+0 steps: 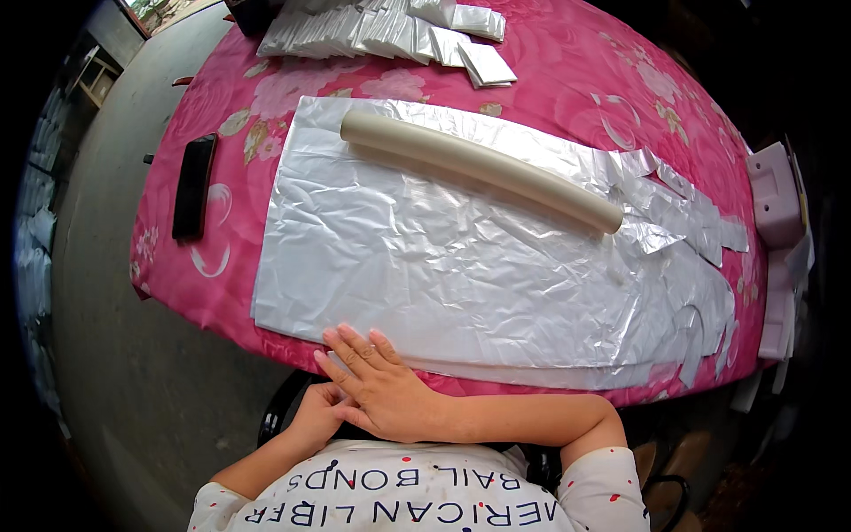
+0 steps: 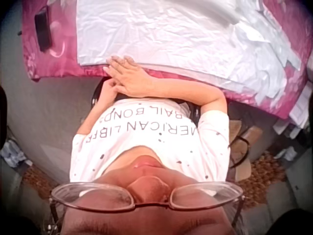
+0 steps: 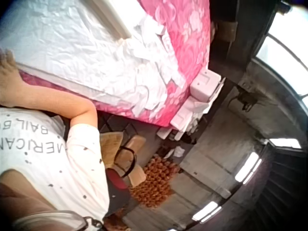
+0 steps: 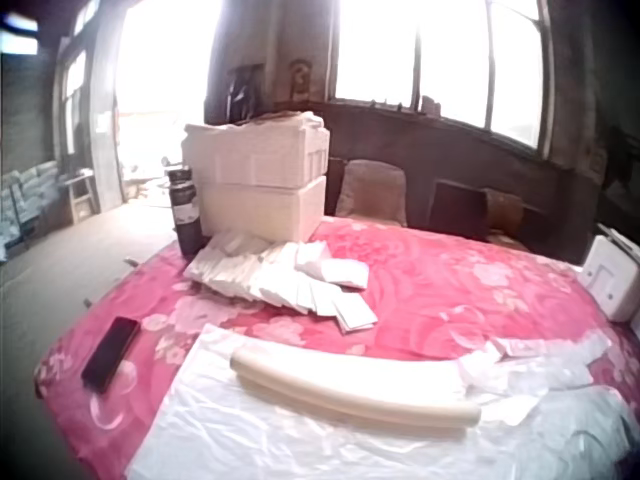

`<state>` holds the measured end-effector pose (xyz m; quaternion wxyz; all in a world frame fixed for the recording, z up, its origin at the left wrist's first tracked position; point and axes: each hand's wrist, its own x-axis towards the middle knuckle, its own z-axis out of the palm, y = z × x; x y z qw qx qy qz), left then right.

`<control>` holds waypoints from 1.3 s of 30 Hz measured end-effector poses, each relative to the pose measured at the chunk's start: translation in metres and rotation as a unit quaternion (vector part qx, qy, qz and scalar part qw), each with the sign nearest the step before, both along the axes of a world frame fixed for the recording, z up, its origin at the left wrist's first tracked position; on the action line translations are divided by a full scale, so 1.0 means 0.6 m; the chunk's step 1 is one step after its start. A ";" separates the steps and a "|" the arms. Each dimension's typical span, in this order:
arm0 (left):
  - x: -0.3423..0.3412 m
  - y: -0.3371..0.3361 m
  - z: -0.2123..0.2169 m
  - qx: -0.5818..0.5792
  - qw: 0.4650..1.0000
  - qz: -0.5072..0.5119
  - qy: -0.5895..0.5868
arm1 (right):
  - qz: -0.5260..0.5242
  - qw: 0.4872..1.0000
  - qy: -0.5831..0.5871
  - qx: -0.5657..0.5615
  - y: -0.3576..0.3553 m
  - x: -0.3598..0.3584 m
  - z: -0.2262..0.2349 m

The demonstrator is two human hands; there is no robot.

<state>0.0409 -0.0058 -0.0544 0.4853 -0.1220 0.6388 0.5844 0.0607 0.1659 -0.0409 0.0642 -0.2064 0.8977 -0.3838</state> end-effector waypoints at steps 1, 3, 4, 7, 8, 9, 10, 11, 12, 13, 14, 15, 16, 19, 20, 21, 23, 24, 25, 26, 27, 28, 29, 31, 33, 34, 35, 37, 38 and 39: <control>0.000 0.002 0.003 -0.008 0.996 -0.036 0.084 | 0.020 1.000 0.010 0.002 -0.002 -0.004 -0.001; -0.007 0.007 0.013 -0.020 0.961 -0.108 0.255 | 0.057 0.998 0.035 0.012 0.001 -0.017 0.004; -0.022 0.001 0.024 -0.057 0.918 -0.216 0.328 | 0.054 0.994 0.098 -0.011 0.011 -0.030 0.007; -0.042 0.029 0.073 -0.067 0.888 -0.219 0.399 | 0.161 0.985 0.021 0.057 0.067 -0.068 0.043; -0.051 0.028 0.076 -0.061 0.888 -0.223 0.399 | 0.140 0.985 0.081 0.062 0.085 -0.074 0.046; -0.058 0.029 0.077 -0.054 0.885 -0.201 0.417 | 0.131 0.990 0.049 0.037 0.105 -0.081 0.051; -0.064 0.031 0.079 -0.045 0.881 -0.179 0.435 | 0.121 0.992 0.016 0.012 0.125 -0.088 0.059; -0.070 0.033 0.078 -0.037 0.877 -0.157 0.452 | 0.110 0.994 -0.017 -0.013 0.143 -0.096 0.067; -0.073 0.034 0.065 -0.016 0.897 -0.111 0.427 | 0.070 0.996 0.045 -0.039 0.162 -0.109 0.073; -0.081 0.037 0.075 -0.013 0.896 -0.097 0.433 | 0.016 0.998 0.038 -0.051 0.180 -0.124 0.086; -0.086 0.039 0.071 0.000 0.893 -0.084 0.443 | -0.038 0.997 0.031 -0.063 0.201 -0.141 0.101; -0.088 0.037 0.070 0.008 0.889 -0.073 0.452 | -0.103 0.990 0.037 -0.087 0.225 -0.162 0.111; -0.087 0.036 0.067 0.010 0.892 -0.072 0.447 | -0.174 0.978 0.031 -0.111 0.251 -0.188 0.115; -0.083 0.037 0.058 0.023 0.898 -0.091 0.430 | -0.344 0.882 0.005 -0.322 0.342 -0.289 0.095; -0.081 0.039 0.059 0.023 0.899 -0.101 0.425 | -0.368 0.865 0.012 -0.340 0.375 -0.325 0.088; -0.084 0.043 0.061 0.031 0.900 -0.115 0.419 | -0.392 0.856 0.014 -0.337 0.418 -0.358 0.069; -0.088 0.048 0.064 0.035 0.897 -0.133 0.421 | -0.467 0.869 0.006 -0.164 0.468 -0.399 0.048; -0.086 0.049 0.060 0.039 0.894 -0.136 0.425 | -0.485 0.871 -0.002 -0.080 0.484 -0.411 0.038; -0.085 0.049 0.059 0.040 0.892 -0.138 0.428 | -0.498 0.867 -0.011 0.004 0.498 -0.421 0.023; -0.086 0.048 0.061 0.036 0.893 -0.143 0.424 | -0.499 0.864 0.000 0.071 0.515 -0.424 0.005; -0.086 0.048 0.062 0.035 0.892 -0.135 0.431 | -0.491 0.864 0.055 0.100 0.506 -0.422 0.005; -0.087 0.048 0.063 0.035 0.889 -0.128 0.437 | -0.482 0.860 0.110 0.130 0.497 -0.415 0.006; -0.085 0.047 0.063 0.035 0.888 -0.122 0.443 | -0.471 0.852 0.164 0.159 0.488 -0.402 0.008; -0.081 0.045 0.058 0.029 0.882 -0.123 0.454 | -0.410 0.896 0.129 0.115 0.471 -0.363 0.020; -0.076 0.045 0.057 0.028 0.875 -0.131 0.464 | -0.334 0.934 0.100 0.073 0.437 -0.297 0.057; -0.077 0.049 0.059 0.035 0.872 -0.141 0.468 | -0.330 0.939 0.067 0.068 0.420 -0.255 0.073; -0.078 0.055 0.061 0.041 0.867 -0.151 0.473 | -0.326 0.943 0.034 0.061 0.407 -0.215 0.082; -0.085 0.072 0.068 0.069 0.831 -0.191 0.518 | -0.304 0.946 0.046 0.106 0.405 -0.144 0.082; -0.089 0.083 0.071 0.084 0.811 -0.211 0.539 | -0.291 0.947 0.051 0.128 0.405 -0.115 0.084; -0.094 0.099 0.070 0.100 0.789 -0.227 0.561 | -0.304 0.938 0.051 0.161 0.406 -0.084 0.091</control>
